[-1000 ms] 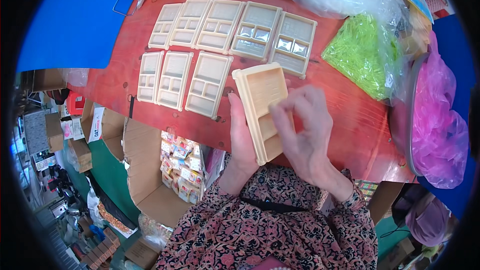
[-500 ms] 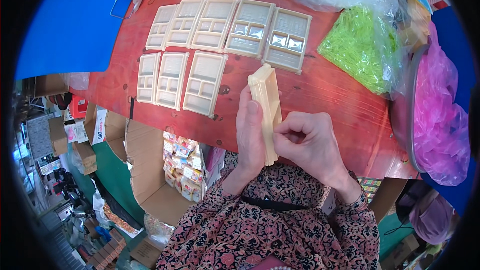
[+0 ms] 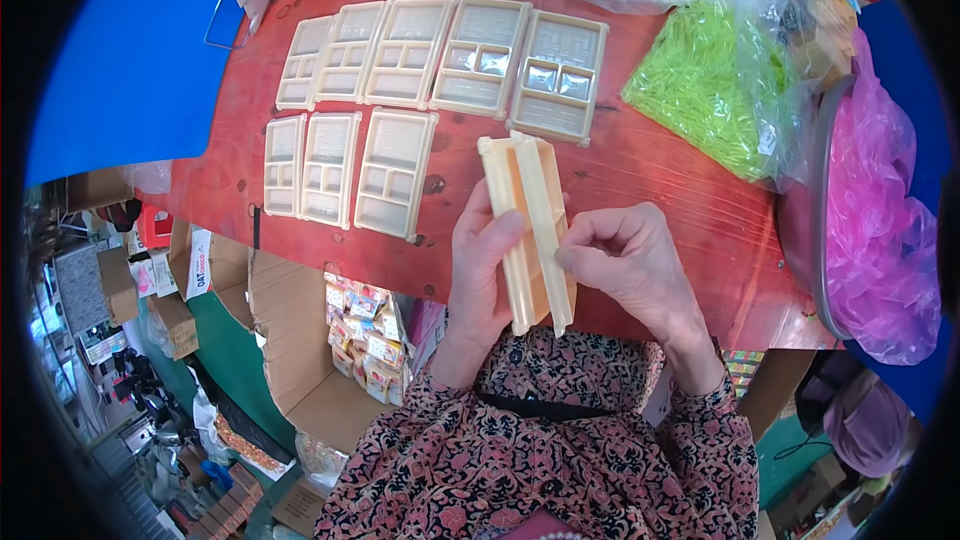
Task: Apply labels to plastic containers and organize trays on a workbench.
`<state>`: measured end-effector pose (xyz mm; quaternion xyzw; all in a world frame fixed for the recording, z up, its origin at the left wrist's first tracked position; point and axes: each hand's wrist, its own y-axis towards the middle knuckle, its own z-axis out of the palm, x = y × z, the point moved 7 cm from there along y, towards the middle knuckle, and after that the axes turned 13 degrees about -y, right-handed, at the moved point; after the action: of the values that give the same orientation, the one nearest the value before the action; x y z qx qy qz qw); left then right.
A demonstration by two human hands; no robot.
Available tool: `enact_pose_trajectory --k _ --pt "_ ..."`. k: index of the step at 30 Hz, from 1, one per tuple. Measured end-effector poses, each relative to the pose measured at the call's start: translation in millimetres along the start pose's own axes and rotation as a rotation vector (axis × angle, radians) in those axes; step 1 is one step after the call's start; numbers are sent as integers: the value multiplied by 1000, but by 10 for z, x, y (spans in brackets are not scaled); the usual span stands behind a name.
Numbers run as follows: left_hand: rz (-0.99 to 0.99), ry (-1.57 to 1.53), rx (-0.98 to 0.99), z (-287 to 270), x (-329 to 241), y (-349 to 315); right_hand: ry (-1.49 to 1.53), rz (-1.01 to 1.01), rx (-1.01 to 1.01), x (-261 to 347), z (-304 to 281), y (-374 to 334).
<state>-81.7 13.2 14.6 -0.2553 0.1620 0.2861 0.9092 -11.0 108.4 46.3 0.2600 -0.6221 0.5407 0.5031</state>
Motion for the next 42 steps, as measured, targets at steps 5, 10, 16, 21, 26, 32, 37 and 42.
enact_pose_trajectory --k 5,10,16,21,26,32,37,42 --pt "200 148 -145 -271 -398 -142 -70 -30 -113 66 -71 -78" --pt "497 111 -286 -494 -915 -390 -510 -164 -261 41 177 112" --pt "485 20 -249 -541 -1046 -472 -876 -323 -398 69 540 330" --pt "508 -29 -291 -652 -1028 -469 -1203 -496 -469 77 536 310" --pt "480 48 -263 -624 -1021 -435 -1186 -525 -366 -61 578 350" --pt "471 129 -270 -635 -992 -440 -1241 -592 -340 -62 702 482" --pt "466 164 -279 -543 -896 -445 -1261 -621 -328 -3 744 626" --pt "455 119 -267 -495 -822 -428 -1206 -645 -353 21 698 608"
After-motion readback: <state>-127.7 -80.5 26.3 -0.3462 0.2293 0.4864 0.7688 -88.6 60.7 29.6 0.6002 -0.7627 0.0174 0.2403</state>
